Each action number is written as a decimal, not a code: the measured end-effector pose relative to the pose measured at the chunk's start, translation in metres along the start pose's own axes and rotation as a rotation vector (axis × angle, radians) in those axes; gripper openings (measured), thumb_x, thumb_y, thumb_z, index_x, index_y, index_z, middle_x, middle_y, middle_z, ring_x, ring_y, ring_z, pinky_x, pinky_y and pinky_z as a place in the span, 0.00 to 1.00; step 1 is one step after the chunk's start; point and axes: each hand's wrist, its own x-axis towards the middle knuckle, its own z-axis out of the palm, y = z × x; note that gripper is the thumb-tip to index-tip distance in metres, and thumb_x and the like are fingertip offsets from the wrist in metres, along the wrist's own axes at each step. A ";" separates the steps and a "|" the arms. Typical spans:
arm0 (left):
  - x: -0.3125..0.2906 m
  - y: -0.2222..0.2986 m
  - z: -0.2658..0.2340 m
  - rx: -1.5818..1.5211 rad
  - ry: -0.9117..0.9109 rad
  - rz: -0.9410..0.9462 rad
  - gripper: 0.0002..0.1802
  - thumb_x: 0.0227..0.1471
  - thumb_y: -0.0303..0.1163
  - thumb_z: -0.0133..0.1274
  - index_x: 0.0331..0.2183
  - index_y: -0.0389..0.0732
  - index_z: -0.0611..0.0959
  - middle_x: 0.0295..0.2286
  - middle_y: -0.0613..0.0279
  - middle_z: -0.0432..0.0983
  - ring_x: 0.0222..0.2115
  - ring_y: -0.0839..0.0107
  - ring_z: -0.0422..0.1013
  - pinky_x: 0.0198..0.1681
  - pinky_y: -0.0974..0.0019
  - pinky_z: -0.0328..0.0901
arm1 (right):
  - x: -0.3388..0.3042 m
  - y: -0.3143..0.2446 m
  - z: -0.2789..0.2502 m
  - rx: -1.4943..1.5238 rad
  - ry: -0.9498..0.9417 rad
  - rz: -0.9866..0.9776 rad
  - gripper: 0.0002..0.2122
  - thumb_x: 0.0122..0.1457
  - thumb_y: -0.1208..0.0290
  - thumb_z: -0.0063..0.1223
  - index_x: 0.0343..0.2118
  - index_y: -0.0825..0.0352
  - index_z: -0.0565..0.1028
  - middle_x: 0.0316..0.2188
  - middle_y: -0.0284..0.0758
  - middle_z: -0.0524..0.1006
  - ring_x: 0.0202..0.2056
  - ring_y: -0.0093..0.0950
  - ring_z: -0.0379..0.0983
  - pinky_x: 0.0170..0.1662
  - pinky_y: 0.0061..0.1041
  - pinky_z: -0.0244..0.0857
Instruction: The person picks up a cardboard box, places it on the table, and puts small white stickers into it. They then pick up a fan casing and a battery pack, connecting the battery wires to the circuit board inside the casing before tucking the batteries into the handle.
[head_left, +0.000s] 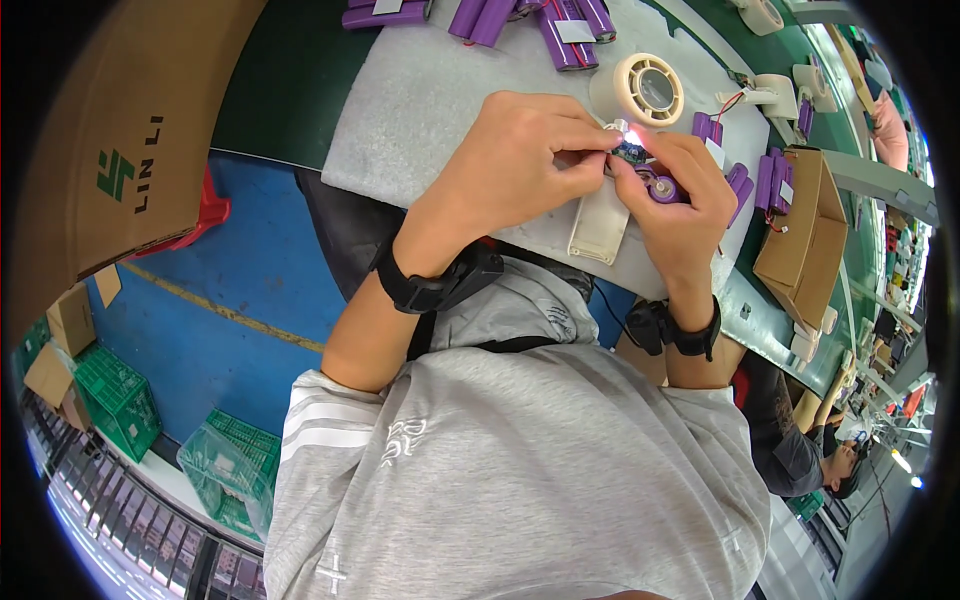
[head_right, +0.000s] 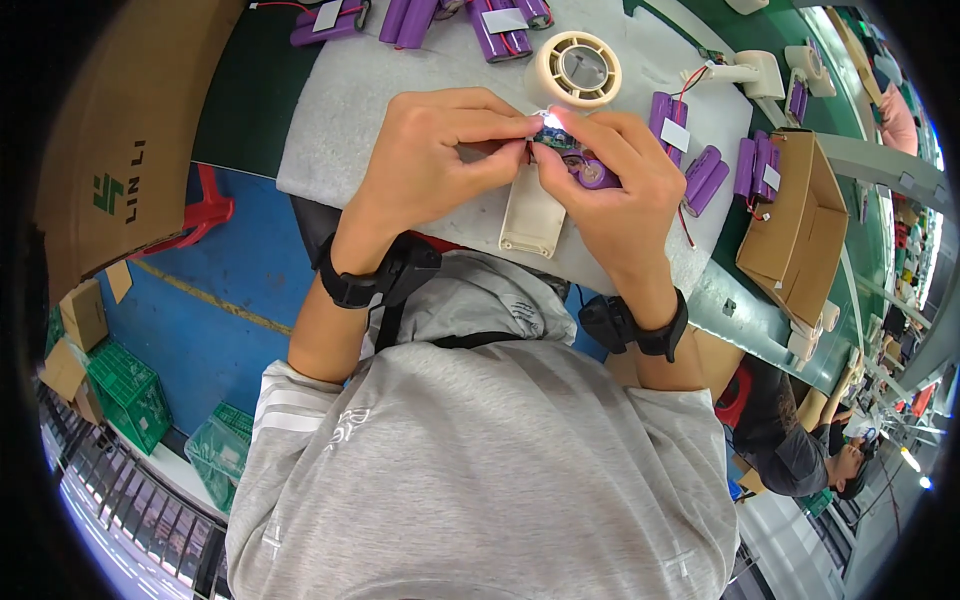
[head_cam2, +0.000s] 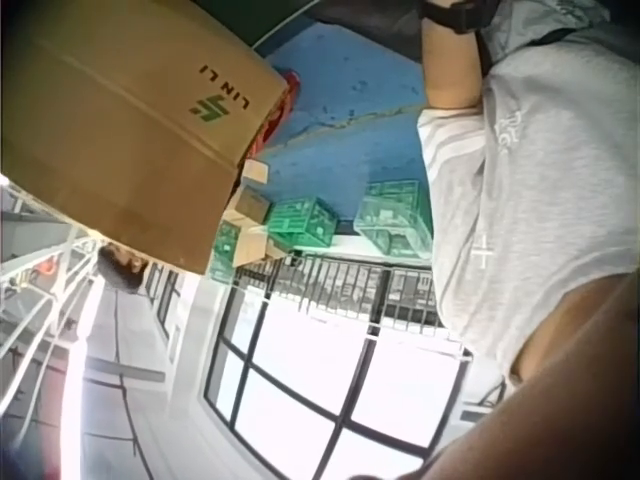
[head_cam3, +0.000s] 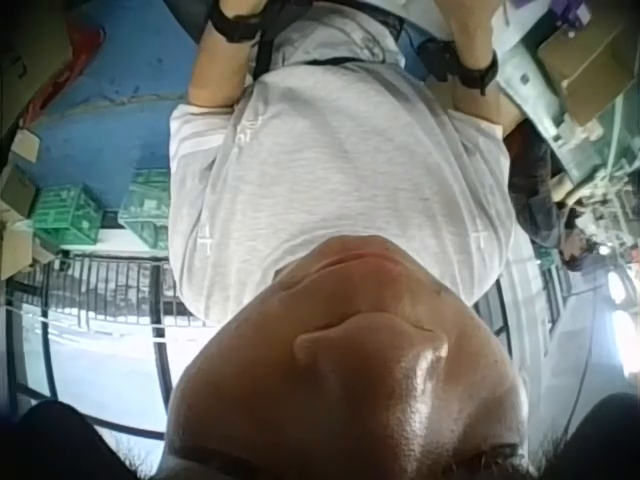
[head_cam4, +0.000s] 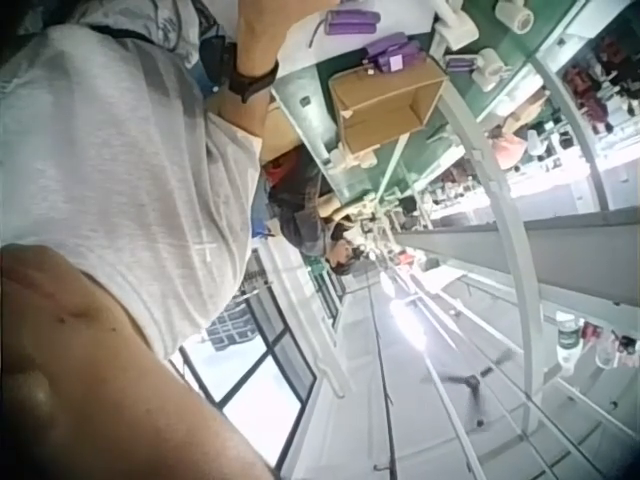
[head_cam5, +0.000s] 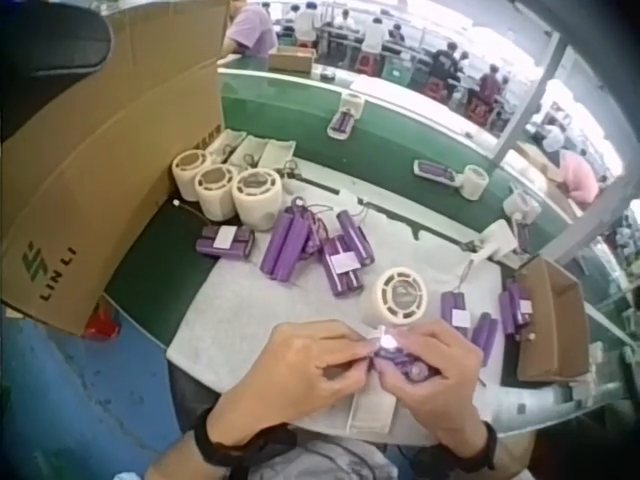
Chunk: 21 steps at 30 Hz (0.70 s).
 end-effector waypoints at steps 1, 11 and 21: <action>0.000 0.000 0.000 0.000 0.002 -0.001 0.12 0.38 0.22 0.58 0.32 0.39 0.86 0.27 0.60 0.81 0.22 0.70 0.76 0.25 0.74 0.70 | 0.000 0.000 0.000 0.000 -0.001 0.009 0.16 0.41 0.81 0.66 0.37 0.70 0.80 0.32 0.35 0.78 0.27 0.19 0.72 0.30 0.16 0.66; -0.006 0.014 0.006 -0.207 -0.007 -0.211 0.15 0.39 0.20 0.57 0.36 0.36 0.82 0.31 0.59 0.77 0.25 0.73 0.75 0.29 0.75 0.70 | 0.000 -0.005 -0.006 0.085 -0.043 0.146 0.12 0.47 0.79 0.64 0.37 0.69 0.79 0.33 0.33 0.78 0.28 0.17 0.70 0.30 0.14 0.64; -0.010 0.026 0.018 -0.057 0.016 -0.301 0.19 0.40 0.21 0.57 0.39 0.37 0.78 0.31 0.58 0.74 0.22 0.72 0.72 0.29 0.71 0.68 | -0.008 -0.013 -0.015 0.055 -0.096 0.222 0.10 0.49 0.79 0.61 0.37 0.68 0.80 0.31 0.32 0.77 0.29 0.18 0.70 0.30 0.16 0.63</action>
